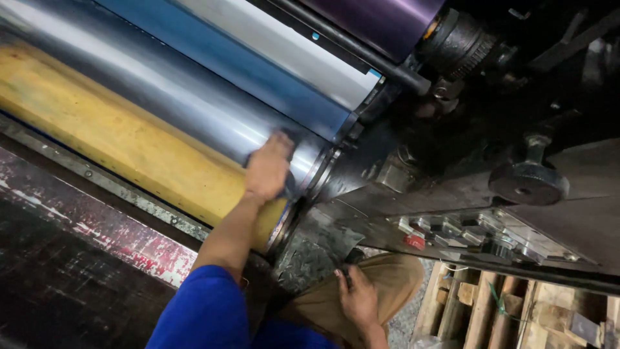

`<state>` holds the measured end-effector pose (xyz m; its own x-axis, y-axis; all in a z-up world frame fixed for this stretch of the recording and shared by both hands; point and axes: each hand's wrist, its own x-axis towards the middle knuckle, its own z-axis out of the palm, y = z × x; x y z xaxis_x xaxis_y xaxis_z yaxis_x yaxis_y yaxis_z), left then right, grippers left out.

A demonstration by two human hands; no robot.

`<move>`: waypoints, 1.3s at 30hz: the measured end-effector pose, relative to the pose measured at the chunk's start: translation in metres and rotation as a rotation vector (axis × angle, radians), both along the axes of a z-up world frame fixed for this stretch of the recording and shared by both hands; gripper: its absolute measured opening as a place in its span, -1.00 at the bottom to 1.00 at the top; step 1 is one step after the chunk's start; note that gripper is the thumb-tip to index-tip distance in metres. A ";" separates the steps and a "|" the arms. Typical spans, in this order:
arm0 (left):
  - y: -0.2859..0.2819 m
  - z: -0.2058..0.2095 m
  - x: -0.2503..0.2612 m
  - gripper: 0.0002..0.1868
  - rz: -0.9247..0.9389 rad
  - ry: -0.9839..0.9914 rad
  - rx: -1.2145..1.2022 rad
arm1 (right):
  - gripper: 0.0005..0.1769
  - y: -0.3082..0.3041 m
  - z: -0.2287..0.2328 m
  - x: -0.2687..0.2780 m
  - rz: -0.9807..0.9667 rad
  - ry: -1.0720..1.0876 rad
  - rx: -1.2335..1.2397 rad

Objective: Cleaning the rollers of an industrial printing press with a cloth and adjusting machine controls.

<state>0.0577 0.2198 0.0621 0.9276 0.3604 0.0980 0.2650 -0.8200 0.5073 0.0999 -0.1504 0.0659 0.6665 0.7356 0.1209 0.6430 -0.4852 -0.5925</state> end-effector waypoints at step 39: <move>0.069 -0.074 -0.011 -0.31 0.956 -0.391 0.110 | -0.78 0.005 -0.014 0.001 0.015 -0.006 -0.026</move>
<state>0.0465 0.2890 -0.0123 0.1556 0.8999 0.4073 0.6619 -0.4011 0.6332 0.1006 -0.1453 0.0518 0.6545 0.7488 0.1050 0.6538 -0.4907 -0.5761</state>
